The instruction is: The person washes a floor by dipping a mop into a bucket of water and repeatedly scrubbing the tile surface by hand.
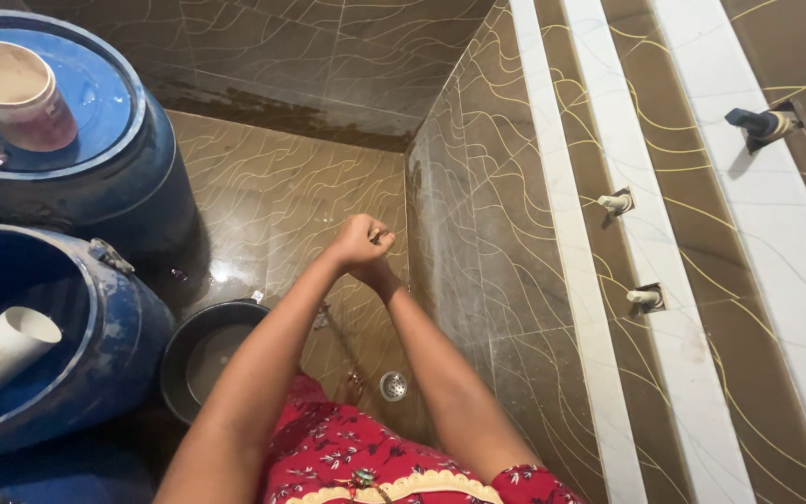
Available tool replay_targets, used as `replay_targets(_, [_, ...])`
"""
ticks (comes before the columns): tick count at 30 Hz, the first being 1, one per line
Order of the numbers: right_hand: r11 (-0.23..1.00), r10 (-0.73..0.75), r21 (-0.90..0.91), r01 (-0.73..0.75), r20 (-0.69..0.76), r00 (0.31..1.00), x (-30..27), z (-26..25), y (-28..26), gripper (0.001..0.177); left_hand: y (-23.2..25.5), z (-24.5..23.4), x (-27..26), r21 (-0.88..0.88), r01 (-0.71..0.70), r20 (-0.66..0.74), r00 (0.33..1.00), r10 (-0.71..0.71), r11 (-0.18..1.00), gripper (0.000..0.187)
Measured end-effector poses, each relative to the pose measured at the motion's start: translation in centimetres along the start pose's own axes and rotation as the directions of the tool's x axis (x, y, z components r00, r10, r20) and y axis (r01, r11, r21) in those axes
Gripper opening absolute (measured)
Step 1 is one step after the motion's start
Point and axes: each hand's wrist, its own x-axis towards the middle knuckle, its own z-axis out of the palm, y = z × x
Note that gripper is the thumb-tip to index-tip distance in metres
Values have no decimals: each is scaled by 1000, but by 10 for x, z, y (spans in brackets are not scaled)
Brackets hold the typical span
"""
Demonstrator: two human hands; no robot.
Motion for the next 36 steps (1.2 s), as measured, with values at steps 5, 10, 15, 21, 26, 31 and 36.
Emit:
replay_targets(5, [988,-49,-152,14,-229,972,-22,8,-24,55,7,4,-18,132,-23,66,998,15,991,36])
replay_targets(10, [843,142,537,40,-294,945,6,-7,-18,50,47,0,10,73,-77,-81,993,83,994,40])
replay_targets(15, [-272,-53,938,215,-238,970,59,-38,-10,39,118,7,25,27,-179,-416,892,174,983,41])
replay_targets(21, [326,409,934,143,-276,870,33,-46,13,46,85,41,28,249,-311,-623,673,398,917,39])
replay_targets(26, [828,287,511,-231,-33,957,4,-33,21,14,30,44,19,-76,37,-434,898,-67,996,42])
replay_targets(31, [906,116,408,-114,19,993,6,-35,29,16,24,46,24,-63,-64,-289,956,43,996,39])
replay_targets(36, [403,326,840,-363,239,915,-6,-38,31,33,35,40,11,-62,54,-29,998,-56,997,34])
